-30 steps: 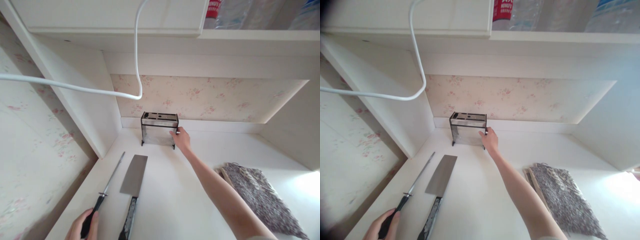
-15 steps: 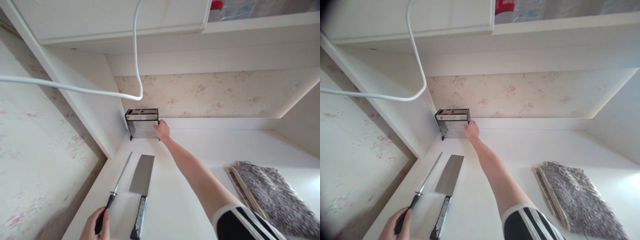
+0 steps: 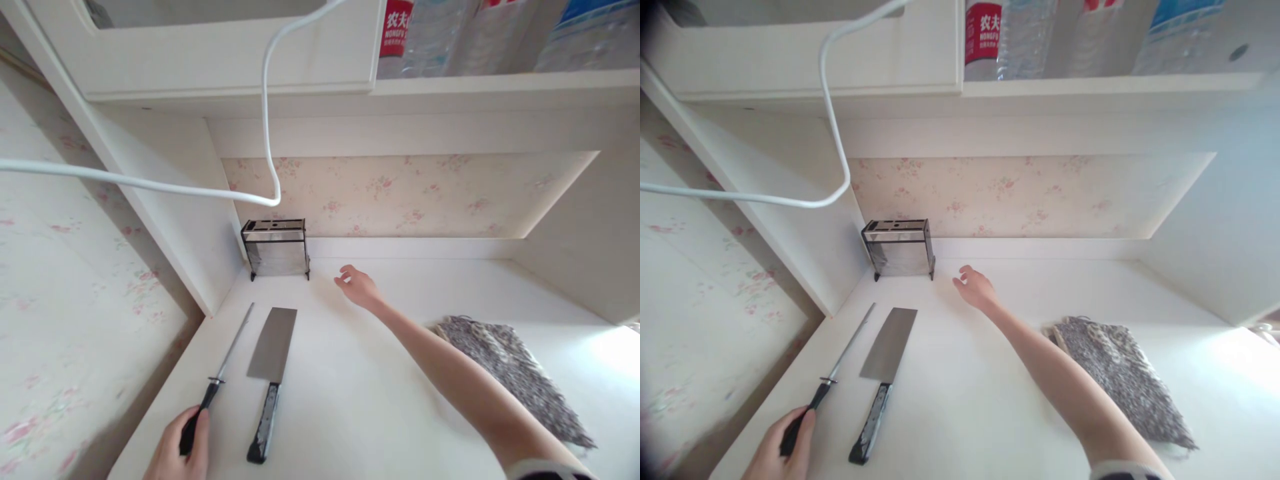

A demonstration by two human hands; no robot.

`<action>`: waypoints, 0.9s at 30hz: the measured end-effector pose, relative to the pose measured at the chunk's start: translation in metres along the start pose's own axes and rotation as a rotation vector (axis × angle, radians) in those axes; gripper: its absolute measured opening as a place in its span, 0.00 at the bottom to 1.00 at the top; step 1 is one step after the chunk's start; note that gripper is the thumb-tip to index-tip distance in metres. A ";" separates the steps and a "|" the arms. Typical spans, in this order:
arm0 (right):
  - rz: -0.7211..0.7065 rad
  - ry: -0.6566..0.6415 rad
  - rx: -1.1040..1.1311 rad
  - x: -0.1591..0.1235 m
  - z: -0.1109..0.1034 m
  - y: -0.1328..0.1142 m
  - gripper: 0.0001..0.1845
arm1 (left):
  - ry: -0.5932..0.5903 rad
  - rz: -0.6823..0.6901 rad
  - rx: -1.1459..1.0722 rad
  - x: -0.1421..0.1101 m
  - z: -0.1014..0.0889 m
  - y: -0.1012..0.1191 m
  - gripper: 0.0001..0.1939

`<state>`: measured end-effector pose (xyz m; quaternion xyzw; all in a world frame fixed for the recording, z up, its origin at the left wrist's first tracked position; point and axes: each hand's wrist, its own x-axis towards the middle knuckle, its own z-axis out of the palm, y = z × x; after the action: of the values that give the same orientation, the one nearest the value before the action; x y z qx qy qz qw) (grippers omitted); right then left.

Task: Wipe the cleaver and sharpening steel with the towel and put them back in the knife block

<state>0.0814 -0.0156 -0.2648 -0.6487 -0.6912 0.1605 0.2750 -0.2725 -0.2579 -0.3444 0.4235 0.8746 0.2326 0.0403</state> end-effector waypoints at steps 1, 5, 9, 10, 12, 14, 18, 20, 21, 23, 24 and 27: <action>0.016 0.010 -0.014 -0.012 -0.013 0.015 0.17 | 0.005 0.014 0.007 0.000 0.001 -0.001 0.23; 0.144 0.088 -0.088 -0.061 -0.071 0.084 0.15 | -0.021 0.033 0.029 0.000 0.003 -0.003 0.24; 0.330 0.227 -0.331 -0.111 -0.120 0.162 0.18 | -0.031 0.045 0.016 -0.001 0.004 -0.003 0.23; 0.360 0.242 -0.387 -0.124 -0.128 0.180 0.19 | -0.022 0.056 0.012 -0.002 0.004 -0.003 0.23; 0.399 0.214 -0.441 -0.148 -0.136 0.210 0.21 | -0.007 0.073 0.015 -0.002 0.005 -0.002 0.23; 0.370 0.151 -0.439 -0.167 -0.134 0.230 0.21 | -0.007 0.078 0.024 -0.003 0.005 -0.001 0.23; 0.244 0.095 -0.387 -0.186 -0.112 0.224 0.21 | -0.002 0.084 0.035 -0.005 0.004 0.002 0.20; 0.191 0.058 -0.347 -0.187 -0.097 0.199 0.21 | 0.043 0.121 0.028 -0.007 0.005 0.003 0.19; 0.147 0.032 -0.334 -0.186 -0.090 0.183 0.20 | 0.075 0.151 0.018 -0.008 0.005 0.003 0.18; 0.065 -0.035 -0.318 -0.184 -0.073 0.144 0.21 | 0.133 0.216 -0.004 -0.009 0.007 0.003 0.17; 0.017 -0.071 -0.308 -0.184 -0.063 0.124 0.23 | 0.164 0.250 -0.014 -0.010 0.008 0.002 0.16; -0.111 -0.145 -0.277 -0.183 -0.031 0.068 0.26 | 0.261 0.351 -0.024 -0.010 0.011 0.000 0.14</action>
<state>0.1560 -0.1928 -0.3108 -0.6278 -0.7596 0.0944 0.1409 -0.2633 -0.2620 -0.3556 0.5349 0.7826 0.2992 -0.1091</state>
